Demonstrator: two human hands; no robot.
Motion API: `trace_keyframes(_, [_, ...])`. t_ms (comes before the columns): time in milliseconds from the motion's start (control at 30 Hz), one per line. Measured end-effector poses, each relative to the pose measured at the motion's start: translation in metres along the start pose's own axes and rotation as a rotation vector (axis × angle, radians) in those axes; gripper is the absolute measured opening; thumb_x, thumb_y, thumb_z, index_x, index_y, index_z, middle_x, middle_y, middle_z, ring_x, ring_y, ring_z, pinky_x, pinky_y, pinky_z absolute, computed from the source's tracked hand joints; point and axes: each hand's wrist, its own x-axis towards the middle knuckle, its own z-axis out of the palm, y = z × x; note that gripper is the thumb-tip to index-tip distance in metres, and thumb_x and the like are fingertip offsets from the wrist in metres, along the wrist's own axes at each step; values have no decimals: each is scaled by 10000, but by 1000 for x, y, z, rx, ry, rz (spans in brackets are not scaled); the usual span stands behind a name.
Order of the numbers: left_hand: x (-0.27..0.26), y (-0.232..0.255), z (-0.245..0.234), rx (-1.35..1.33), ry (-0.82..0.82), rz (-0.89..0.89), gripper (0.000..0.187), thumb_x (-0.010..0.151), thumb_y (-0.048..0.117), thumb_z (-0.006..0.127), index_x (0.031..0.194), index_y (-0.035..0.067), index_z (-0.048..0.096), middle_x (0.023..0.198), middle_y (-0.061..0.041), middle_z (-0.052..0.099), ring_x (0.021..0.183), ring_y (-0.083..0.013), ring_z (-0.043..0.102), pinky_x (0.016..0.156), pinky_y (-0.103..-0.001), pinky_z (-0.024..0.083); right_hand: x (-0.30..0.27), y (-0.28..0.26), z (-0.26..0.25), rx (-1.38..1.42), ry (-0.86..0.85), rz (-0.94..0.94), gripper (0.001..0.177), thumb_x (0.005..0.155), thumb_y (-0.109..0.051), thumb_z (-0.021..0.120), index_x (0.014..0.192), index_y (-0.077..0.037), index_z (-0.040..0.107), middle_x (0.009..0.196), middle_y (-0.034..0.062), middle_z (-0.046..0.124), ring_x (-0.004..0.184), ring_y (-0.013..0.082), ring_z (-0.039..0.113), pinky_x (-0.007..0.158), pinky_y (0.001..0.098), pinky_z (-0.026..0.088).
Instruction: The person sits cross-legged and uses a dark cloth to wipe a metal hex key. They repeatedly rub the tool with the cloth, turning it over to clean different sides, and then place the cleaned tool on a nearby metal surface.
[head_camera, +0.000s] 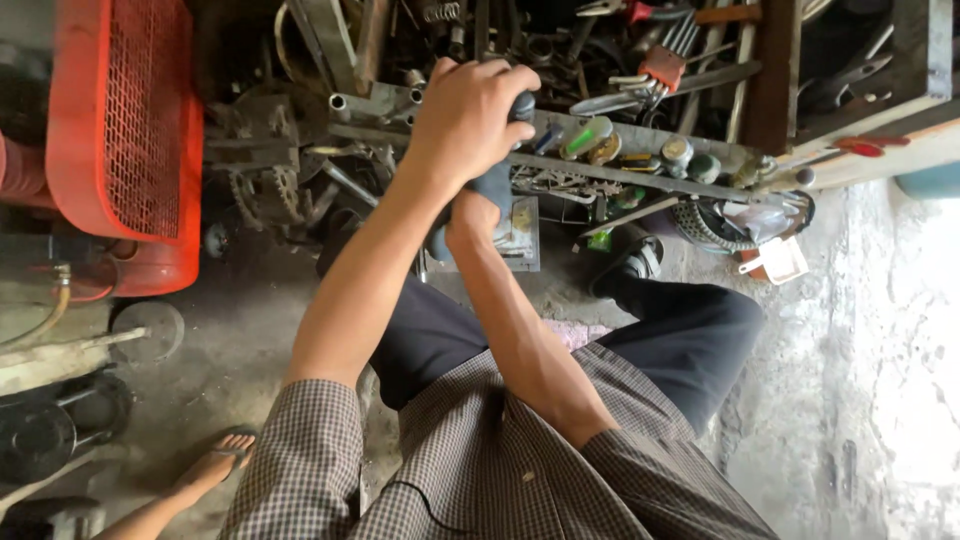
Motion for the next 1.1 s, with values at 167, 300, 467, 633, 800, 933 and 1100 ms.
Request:
trace_keyframes(167, [-7,-8,-6,-112,-121,14,500,742,264,910,1181,138,706,1078,-58,740,992,-269,697,949,-465,428,1,6,18,181,-46,69,408,1105,-252,400,1494,-129,396,1410,41,539,1303,155,506,1036,349,444])
trace_keyframes(300, [-10,-9,-9,-148,-164,26,521,710,270,919,1177,153,719,1099,-54,739,964,-269,699,962,-460,425,3,34,37,312,-79,129,417,1102,-250,392,1504,-137,382,1415,38,535,1303,147,506,1027,349,450])
trace_keyframes(467, [-21,-24,-8,-274,-69,166,531,773,278,903,1258,160,721,1154,-27,744,1008,-250,703,993,-428,448,10,28,48,11,-228,84,464,1079,-241,402,1536,-186,342,1444,36,519,1310,161,518,1006,366,469])
trace_keyframes(633, [-21,-23,-1,-222,-66,228,414,775,280,912,1156,206,768,1093,-4,754,1027,-234,692,1005,-430,398,4,28,43,-512,-395,-8,538,1049,-231,420,1573,-247,298,1479,33,500,1318,185,533,985,389,492])
trace_keyframes(800, [-23,-23,2,-169,-43,258,408,756,312,909,1132,222,778,1056,-4,752,1047,-239,667,1022,-431,358,10,51,61,-529,-293,-44,508,1055,-286,465,1544,-272,332,1402,12,572,1281,170,604,973,420,508])
trace_keyframes(933, [-39,-28,-31,-278,72,294,374,865,271,887,1203,174,761,1166,-8,750,1082,-230,668,1057,-425,347,11,43,62,-42,-154,1,427,1034,-282,495,1448,-200,433,1266,46,614,1135,190,630,857,401,523])
trace_keyframes(1100, [-90,-41,-68,-365,301,211,281,979,96,834,1241,97,734,1197,-41,744,1100,-229,683,1042,-380,444,10,-16,25,1198,-104,469,364,1086,-372,516,1256,-70,629,1059,75,647,916,187,617,729,363,508])
